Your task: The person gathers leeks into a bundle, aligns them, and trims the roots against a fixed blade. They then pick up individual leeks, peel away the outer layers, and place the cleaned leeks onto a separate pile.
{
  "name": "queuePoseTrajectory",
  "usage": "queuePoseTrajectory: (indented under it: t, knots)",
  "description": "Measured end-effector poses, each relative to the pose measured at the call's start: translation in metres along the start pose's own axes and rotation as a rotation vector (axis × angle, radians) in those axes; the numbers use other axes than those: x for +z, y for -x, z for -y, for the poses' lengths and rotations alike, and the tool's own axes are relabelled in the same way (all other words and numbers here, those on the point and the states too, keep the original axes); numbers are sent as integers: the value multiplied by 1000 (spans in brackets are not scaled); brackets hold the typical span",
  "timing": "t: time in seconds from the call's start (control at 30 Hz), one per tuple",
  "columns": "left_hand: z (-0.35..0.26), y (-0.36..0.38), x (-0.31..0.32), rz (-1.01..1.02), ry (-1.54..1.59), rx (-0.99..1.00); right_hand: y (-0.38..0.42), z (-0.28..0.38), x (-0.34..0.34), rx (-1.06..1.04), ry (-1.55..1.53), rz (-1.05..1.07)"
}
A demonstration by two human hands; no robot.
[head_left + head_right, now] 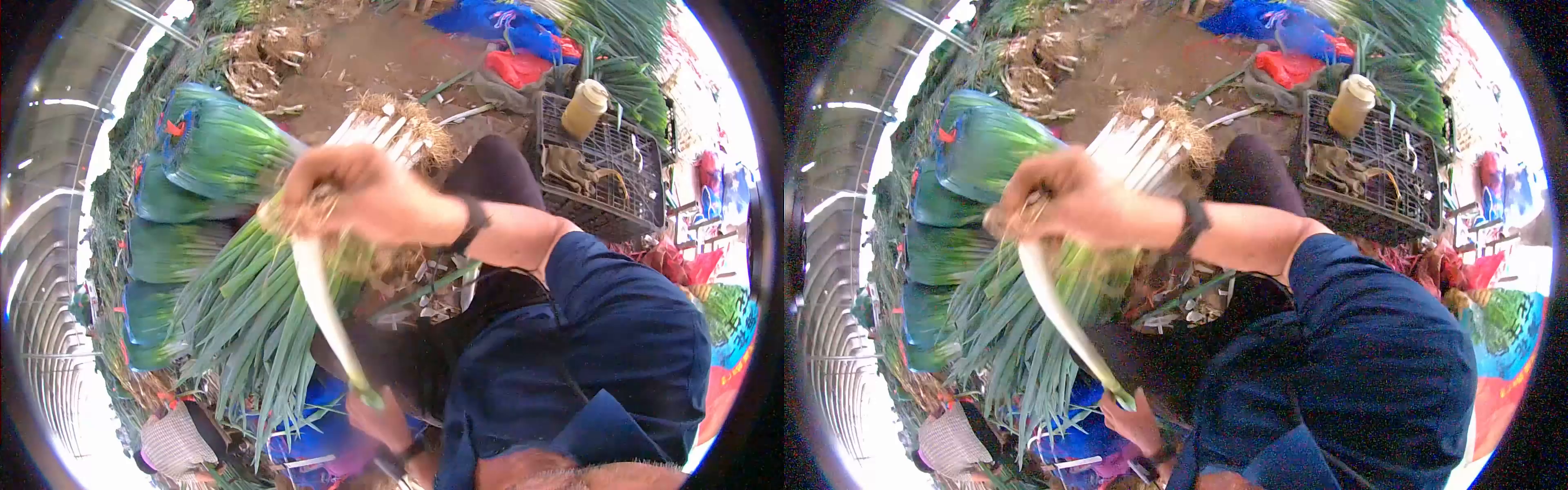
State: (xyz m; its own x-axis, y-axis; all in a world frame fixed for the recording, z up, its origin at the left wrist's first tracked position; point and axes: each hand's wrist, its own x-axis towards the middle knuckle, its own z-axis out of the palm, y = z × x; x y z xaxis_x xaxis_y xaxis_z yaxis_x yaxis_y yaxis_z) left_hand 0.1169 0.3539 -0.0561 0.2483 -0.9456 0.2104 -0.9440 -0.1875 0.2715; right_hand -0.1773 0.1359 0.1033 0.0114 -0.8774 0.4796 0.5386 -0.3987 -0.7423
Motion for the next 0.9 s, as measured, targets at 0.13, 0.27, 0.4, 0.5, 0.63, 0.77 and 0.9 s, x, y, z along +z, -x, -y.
queuePoseTrajectory:
  t: [0.13, 0.27, 0.4, 0.5, 0.63, 0.77, 0.9]
  knots:
    - [-24, -46, 8, 59, -17, -13, -13, 4, -75, 87, 213, -93]
    - [-27, -94, -46, 243, 223, -128, -12, 21, -139, 279, 340, -2]
    - [-69, -183, -133, 310, -319, 173, -37, 5, -185, 332, 596, -28]
    - [-92, -270, -129, 107, -233, 582, -75, -35, -235, 408, 680, -93]
    - [-172, -368, -70, 276, -322, 809, -133, -97, -307, 605, 907, -182]
    - [-150, -450, 27, 386, -391, 825, -153, -188, -349, 452, 1463, -140]
    - [-128, -477, 78, 554, -491, 703, -148, -252, -359, 435, 1538, 5]
